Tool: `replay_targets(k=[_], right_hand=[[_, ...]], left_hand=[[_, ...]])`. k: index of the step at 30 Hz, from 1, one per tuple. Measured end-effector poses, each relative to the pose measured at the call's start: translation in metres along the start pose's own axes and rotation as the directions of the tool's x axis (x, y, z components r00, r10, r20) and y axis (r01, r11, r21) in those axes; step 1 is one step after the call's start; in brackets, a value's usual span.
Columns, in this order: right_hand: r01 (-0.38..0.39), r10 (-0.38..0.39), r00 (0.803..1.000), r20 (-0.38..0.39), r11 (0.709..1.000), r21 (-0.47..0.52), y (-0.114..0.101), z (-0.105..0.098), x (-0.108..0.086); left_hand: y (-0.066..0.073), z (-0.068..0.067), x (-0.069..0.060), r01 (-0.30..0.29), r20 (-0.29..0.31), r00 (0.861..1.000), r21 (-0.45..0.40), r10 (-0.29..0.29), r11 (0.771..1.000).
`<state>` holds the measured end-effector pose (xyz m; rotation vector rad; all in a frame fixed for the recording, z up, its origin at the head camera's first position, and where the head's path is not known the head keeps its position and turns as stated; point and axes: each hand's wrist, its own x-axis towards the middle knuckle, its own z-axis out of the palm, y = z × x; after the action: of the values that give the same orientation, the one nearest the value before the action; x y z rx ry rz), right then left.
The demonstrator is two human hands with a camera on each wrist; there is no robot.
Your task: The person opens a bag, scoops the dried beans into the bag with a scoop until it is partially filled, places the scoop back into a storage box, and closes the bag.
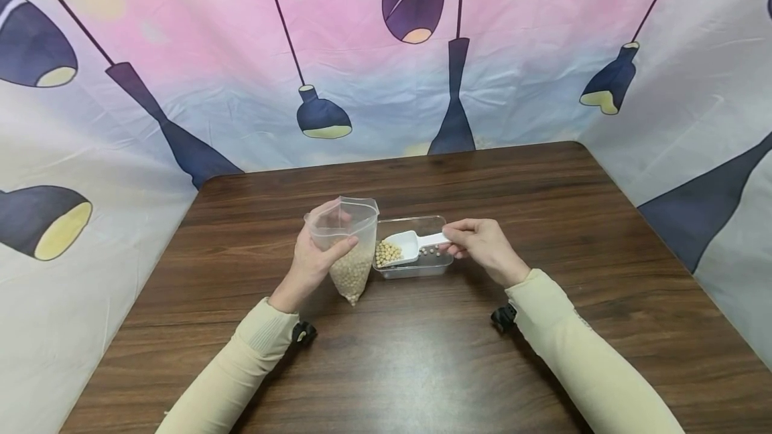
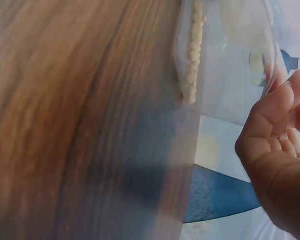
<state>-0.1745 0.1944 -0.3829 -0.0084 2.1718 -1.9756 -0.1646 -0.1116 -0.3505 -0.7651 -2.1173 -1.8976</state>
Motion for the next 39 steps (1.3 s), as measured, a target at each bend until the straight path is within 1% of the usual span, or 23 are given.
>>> replay_targets(k=[8,13,17,20,22,25,30,34,37,39], right_hand=[[0.015,-0.017,1.0,0.024,0.997,0.081,0.005,-0.008,0.002],[-0.012,0.005,0.999,0.044,0.989,0.149,0.005,-0.013,0.003],[-0.029,0.024,0.999,0.033,0.981,0.189,0.002,-0.017,0.003],[-0.022,0.018,1.0,0.019,0.974,0.227,-0.003,-0.02,0.001],[-0.005,0.003,1.0,0.009,0.963,0.269,-0.009,-0.022,0.0],[0.03,-0.028,1.0,-0.012,0.939,0.344,-0.02,-0.025,-0.004],[0.107,-0.089,0.994,-0.063,0.903,0.416,-0.041,-0.026,-0.011],[0.185,-0.164,0.983,-0.087,0.876,0.445,-0.058,-0.025,-0.015],[0.235,-0.207,0.972,-0.111,0.872,0.43,-0.07,-0.021,-0.017],[0.271,-0.24,0.962,-0.127,0.874,0.403,-0.078,-0.018,-0.019]], left_hand=[[0.001,0.001,0.0,0.01,0.001,1.0,-0.015,-0.01,1.0],[0.0,0.001,0.0,0.014,-0.001,1.0,-0.028,-0.014,1.0],[0.0,0.001,0.0,0.011,0.0,1.0,-0.037,-0.011,0.999],[0.0,0.001,0.0,0.006,-0.004,1.0,-0.031,-0.007,1.0],[-0.001,0.001,0.0,0.005,-0.006,1.0,-0.03,-0.005,1.0],[-0.001,0.0,0.0,0.006,-0.007,1.0,-0.038,-0.007,0.999],[0.0,0.0,0.0,0.006,-0.004,1.0,-0.044,-0.006,0.999],[0.0,0.0,0.001,0.001,0.001,1.0,-0.028,-0.001,1.0],[0.0,0.0,0.001,-0.001,0.007,1.0,-0.021,0.001,1.0],[0.0,0.0,0.001,-0.003,0.009,1.0,-0.018,0.003,1.0]])
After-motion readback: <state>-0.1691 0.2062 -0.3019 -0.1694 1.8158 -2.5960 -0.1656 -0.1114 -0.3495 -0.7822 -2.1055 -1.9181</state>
